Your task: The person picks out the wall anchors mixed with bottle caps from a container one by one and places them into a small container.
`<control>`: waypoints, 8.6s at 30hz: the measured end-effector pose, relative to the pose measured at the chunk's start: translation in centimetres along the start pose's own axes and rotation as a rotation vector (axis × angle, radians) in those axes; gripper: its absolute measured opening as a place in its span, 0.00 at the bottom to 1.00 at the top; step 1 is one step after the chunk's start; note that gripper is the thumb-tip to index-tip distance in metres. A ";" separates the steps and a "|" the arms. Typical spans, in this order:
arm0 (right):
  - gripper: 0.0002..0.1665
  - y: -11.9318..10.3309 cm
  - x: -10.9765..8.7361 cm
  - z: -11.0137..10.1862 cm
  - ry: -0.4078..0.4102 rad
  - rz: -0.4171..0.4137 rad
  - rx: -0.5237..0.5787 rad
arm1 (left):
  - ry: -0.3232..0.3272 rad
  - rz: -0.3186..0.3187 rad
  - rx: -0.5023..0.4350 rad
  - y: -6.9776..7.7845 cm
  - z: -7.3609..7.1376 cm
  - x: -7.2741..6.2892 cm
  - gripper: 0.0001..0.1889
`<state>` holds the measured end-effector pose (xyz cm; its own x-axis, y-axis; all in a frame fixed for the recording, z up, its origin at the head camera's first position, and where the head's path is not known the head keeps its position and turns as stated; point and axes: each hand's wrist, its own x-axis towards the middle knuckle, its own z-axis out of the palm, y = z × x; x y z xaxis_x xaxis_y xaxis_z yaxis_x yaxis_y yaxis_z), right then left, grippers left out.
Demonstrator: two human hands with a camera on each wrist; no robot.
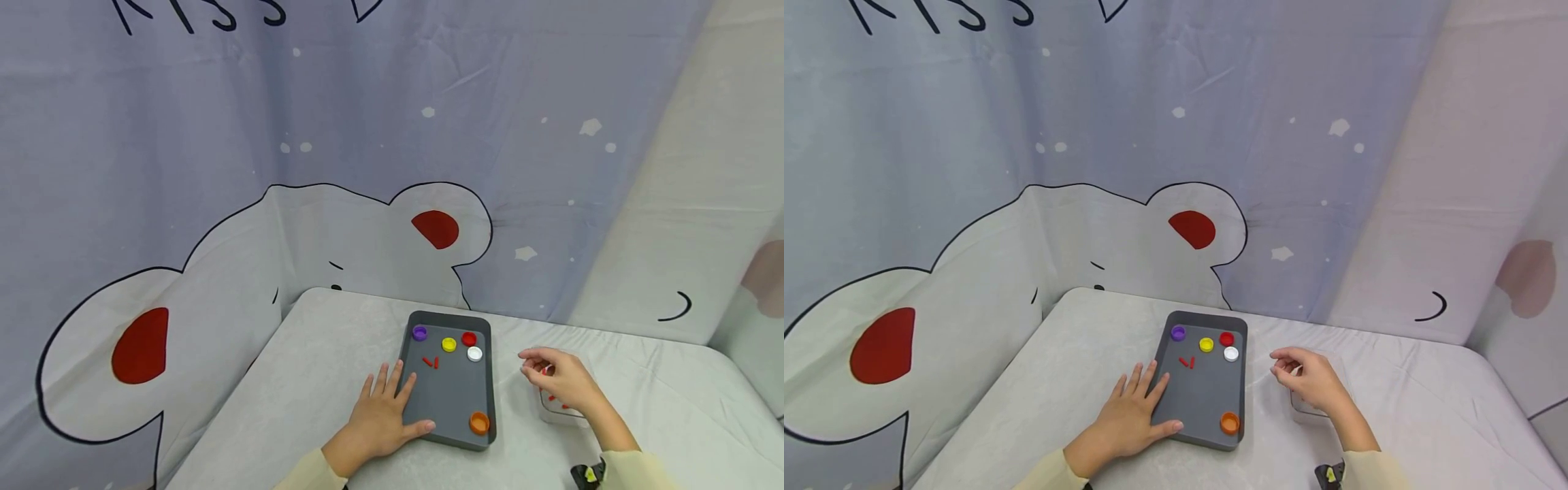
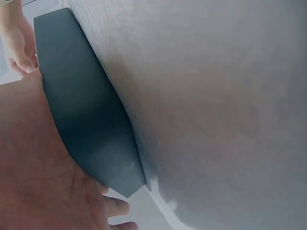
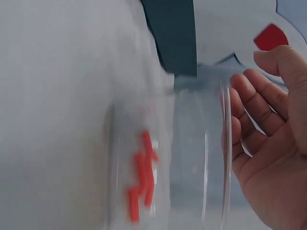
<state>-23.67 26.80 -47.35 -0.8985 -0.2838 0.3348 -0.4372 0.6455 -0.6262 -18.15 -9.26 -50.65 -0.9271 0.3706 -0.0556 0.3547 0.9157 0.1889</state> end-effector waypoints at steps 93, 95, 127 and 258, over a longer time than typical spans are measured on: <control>0.16 -5.1 8.5 13.6 -0.275 0.081 -0.194 | -0.017 0.011 0.018 -0.4 0.3 0.3 0.50; 0.15 -5.2 8.5 13.7 -0.269 0.089 -0.194 | -0.012 0.015 0.009 -0.4 0.2 0.4 0.50; 0.12 -4.3 4.1 5.3 -0.114 -0.033 0.046 | -0.016 0.005 -0.019 -0.1 -0.3 0.0 0.50; 0.28 -3.8 10.1 9.2 -0.660 -0.120 0.067 | -0.031 0.027 0.003 -0.3 -0.4 -0.1 0.50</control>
<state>-31.46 14.93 -48.02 -0.6694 -0.7383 -0.0828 -0.5177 0.5435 -0.6607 -18.23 -9.61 -50.36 -0.9129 0.4000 -0.0813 0.3801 0.9058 0.1873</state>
